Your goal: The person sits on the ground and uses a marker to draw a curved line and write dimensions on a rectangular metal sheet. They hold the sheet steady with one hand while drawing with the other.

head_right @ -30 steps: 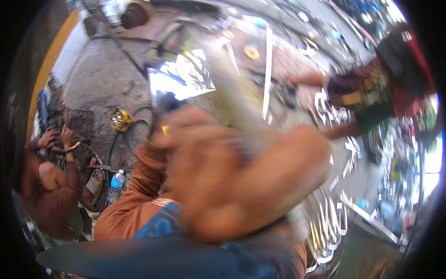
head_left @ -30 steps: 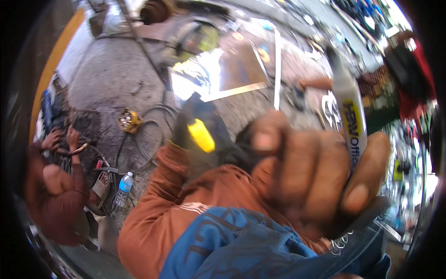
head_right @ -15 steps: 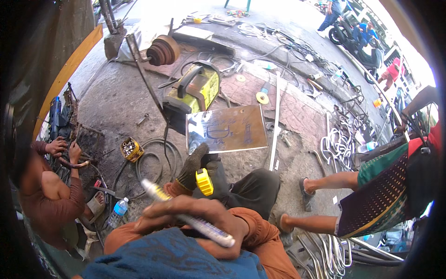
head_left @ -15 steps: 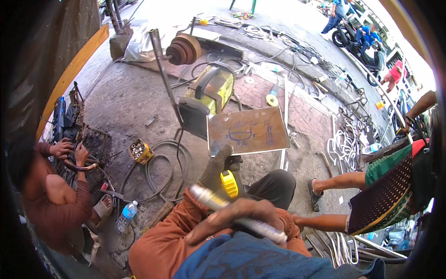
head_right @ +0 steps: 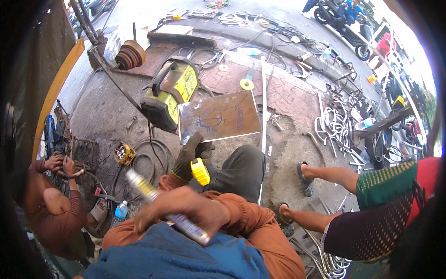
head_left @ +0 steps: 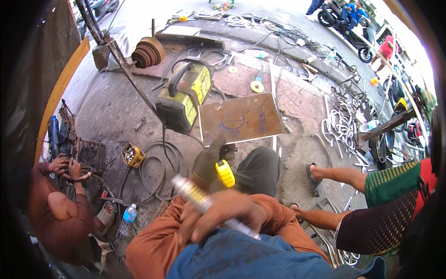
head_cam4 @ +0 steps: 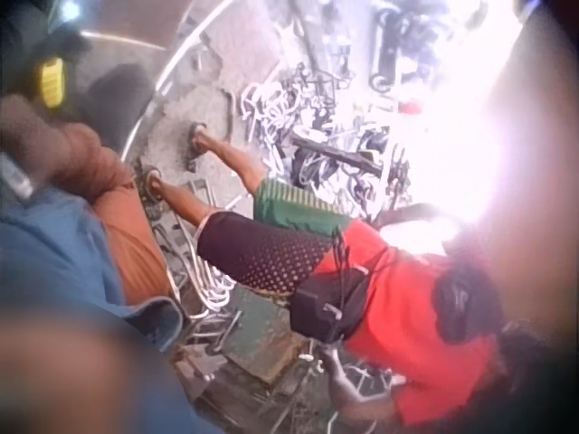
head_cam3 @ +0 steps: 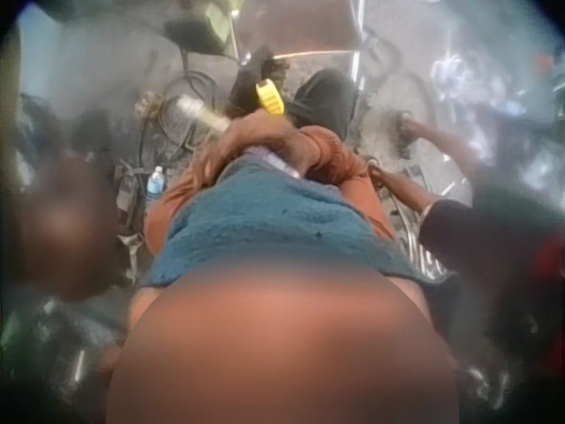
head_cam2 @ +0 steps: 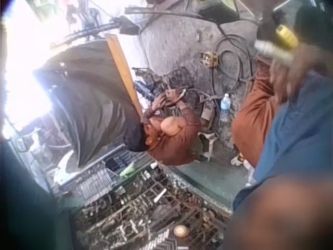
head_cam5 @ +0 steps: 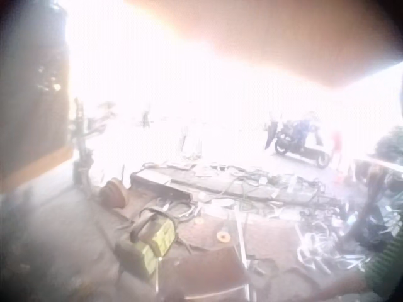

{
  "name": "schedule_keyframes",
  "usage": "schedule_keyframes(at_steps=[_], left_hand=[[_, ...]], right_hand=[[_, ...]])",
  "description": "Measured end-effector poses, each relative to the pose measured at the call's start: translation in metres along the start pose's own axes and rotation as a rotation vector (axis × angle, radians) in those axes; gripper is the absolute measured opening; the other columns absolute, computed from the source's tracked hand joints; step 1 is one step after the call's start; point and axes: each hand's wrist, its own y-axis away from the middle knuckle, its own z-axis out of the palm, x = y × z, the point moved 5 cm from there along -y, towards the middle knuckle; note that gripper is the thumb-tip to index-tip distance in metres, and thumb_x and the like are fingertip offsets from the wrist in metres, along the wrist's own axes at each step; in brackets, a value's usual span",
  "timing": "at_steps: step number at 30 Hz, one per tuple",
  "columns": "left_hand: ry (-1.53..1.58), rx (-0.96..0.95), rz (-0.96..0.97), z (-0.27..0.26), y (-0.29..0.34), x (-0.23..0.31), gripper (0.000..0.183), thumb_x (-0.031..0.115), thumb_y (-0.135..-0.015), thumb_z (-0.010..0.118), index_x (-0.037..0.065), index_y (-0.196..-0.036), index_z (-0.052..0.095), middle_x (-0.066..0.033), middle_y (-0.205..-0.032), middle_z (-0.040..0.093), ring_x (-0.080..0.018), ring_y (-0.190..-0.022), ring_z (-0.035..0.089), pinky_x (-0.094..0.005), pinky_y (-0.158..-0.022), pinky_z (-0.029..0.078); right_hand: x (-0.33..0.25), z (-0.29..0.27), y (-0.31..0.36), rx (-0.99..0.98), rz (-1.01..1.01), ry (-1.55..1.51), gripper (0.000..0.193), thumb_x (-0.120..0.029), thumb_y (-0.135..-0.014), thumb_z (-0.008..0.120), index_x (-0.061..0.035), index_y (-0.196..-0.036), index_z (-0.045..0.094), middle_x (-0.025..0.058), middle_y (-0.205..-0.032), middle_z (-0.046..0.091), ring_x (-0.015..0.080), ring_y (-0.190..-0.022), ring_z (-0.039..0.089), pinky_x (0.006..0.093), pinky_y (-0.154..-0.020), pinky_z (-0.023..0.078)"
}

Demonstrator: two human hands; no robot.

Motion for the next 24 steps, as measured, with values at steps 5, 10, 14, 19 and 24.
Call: schedule_keyframes(at_steps=[5, 10, 14, 19, 24], left_hand=[[-0.487, -0.045, 0.309, -0.007, 0.004, 0.014, 0.033, 0.042, -0.105, 0.059, 0.009, -0.103, 0.067, -0.0033, -0.090, 0.069, -0.0117, -0.072, 0.063, -0.0257, -0.060, 0.050], [-0.059, 0.142, -0.102, -0.031, -0.006, -0.019, 0.035, 0.042, -0.103, 0.060, 0.008, -0.094, 0.065, -0.0041, -0.073, 0.060, -0.0133, -0.055, 0.054, -0.0277, -0.047, 0.043], [-0.711, -0.167, 0.431, -0.022, -0.018, -0.017, 0.043, 0.036, -0.108, 0.049, 0.002, -0.132, 0.059, -0.0063, -0.095, 0.065, -0.0128, -0.079, 0.059, -0.0259, -0.069, 0.048], [-0.490, -0.201, -0.134, -0.020, -0.026, -0.055, 0.038, 0.029, -0.109, 0.052, 0.002, -0.134, 0.062, -0.0058, -0.101, 0.068, -0.0147, -0.080, 0.064, -0.0274, -0.070, 0.052], [-0.239, -0.047, -0.137, -0.004, -0.030, -0.075, 0.026, 0.030, -0.103, 0.066, 0.008, -0.115, 0.068, -0.0035, -0.087, 0.070, -0.0116, -0.066, 0.063, -0.0261, -0.054, 0.052]], right_hand=[[-0.038, -0.072, 0.069, 0.620, -0.050, 0.598, 0.036, -0.010, -0.104, 0.050, 0.0024, -0.137, 0.046, 0.0270, -0.108, 0.068, 0.0308, -0.087, 0.070, 0.0422, -0.080, 0.058], [-0.066, -0.159, 0.160, 1.182, 0.171, 1.144, 0.038, -0.012, -0.106, 0.048, 0.0028, -0.140, 0.045, 0.0156, -0.117, 0.069, 0.0204, -0.102, 0.067, 0.0338, -0.088, 0.055], [-0.044, -0.213, 0.227, 1.468, 0.337, 0.722, 0.042, -0.015, -0.103, 0.059, -0.0004, -0.141, 0.048, 0.0117, -0.116, 0.069, 0.0150, -0.101, 0.063, 0.0310, -0.086, 0.052], [-0.010, -0.231, 0.283, 1.459, 0.360, 0.368, 0.030, -0.009, -0.101, 0.059, 0.0008, -0.129, 0.059, 0.0047, -0.094, 0.069, 0.0104, -0.077, 0.064, 0.0249, -0.064, 0.052], [-0.008, -0.229, 0.323, 1.546, 0.405, 0.419, 0.029, -0.002, -0.097, 0.059, 0.0009, -0.126, 0.063, 0.0029, -0.088, 0.068, 0.0082, -0.069, 0.061, 0.0234, -0.058, 0.049]])
